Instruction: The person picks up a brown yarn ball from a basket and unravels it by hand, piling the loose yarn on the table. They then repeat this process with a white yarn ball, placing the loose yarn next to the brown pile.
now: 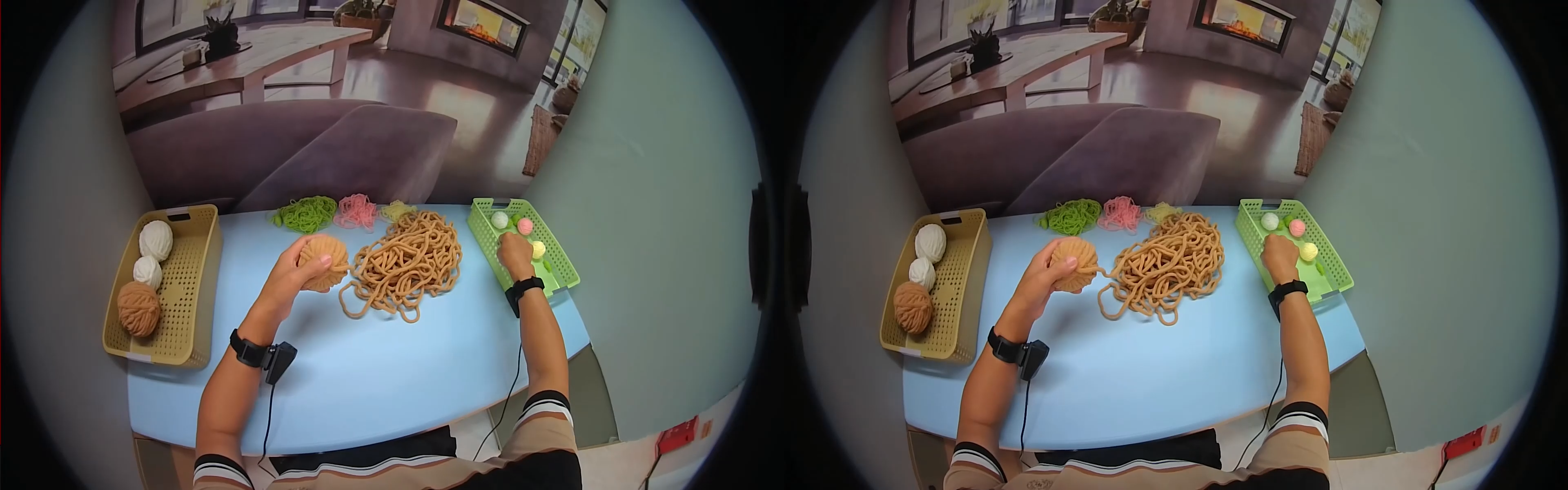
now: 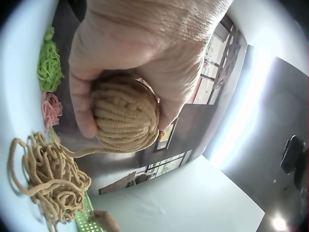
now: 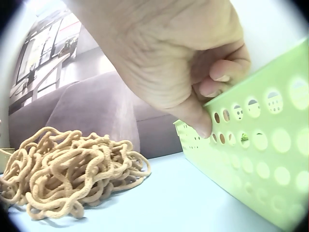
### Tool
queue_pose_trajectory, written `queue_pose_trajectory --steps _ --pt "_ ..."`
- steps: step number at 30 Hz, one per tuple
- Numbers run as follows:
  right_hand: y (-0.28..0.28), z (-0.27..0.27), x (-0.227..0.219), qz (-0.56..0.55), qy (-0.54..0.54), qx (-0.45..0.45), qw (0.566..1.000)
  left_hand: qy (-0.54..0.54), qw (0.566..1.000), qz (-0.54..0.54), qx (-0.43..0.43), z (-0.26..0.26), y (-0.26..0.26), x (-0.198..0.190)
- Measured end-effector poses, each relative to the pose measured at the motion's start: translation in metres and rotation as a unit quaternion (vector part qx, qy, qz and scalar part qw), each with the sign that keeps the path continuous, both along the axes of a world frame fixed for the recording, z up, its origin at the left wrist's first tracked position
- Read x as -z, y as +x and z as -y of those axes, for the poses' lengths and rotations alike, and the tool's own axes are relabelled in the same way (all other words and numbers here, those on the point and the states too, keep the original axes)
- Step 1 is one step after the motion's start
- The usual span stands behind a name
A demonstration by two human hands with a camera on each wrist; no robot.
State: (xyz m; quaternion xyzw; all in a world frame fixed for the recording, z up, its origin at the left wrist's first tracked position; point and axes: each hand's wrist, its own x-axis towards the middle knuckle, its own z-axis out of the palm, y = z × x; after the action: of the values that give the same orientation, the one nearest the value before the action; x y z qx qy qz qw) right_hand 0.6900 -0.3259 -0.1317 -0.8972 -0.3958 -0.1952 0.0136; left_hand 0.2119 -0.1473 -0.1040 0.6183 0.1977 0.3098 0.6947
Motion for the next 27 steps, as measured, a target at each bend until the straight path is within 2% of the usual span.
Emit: queue_pose_trajectory --steps 12,13,16,18,20,22,24,27 --pt "0.046 -0.027 -0.003 -0.029 -0.007 0.025 0.999 -0.021 1.0 0.005 0.022 0.004 -0.001 -0.004" --pt "0.039 -0.03 -0.004 -0.033 -0.008 0.026 0.999 -0.015 1.0 0.006 0.017 0.005 -0.002 -0.003" --pt "0.007 -0.035 -0.011 -0.007 0.086 -0.02 0.996 0.001 1.0 0.013 0.002 0.001 -0.001 -0.001" --pt "-0.049 -0.047 -0.028 -0.044 0.147 -0.136 0.979 0.011 1.0 0.021 -0.01 -0.001 0.0 0.0" --pt "-0.114 -0.059 -0.035 -0.06 0.204 -0.288 0.934 -0.018 0.998 0.036 -0.043 0.0 -0.001 -0.003" --pt "-0.177 -0.062 -0.045 -0.076 0.179 -0.429 0.882 -0.042 0.996 0.051 -0.067 0.001 -0.001 -0.005" --pt "-0.212 -0.067 -0.03 -0.05 0.09 -0.494 0.864 -0.059 0.993 0.068 -0.082 0.002 -0.001 -0.006" --pt "-0.231 -0.077 -0.001 -0.023 0.003 -0.472 0.881 -0.061 0.993 0.072 -0.074 0.004 -0.004 -0.011"
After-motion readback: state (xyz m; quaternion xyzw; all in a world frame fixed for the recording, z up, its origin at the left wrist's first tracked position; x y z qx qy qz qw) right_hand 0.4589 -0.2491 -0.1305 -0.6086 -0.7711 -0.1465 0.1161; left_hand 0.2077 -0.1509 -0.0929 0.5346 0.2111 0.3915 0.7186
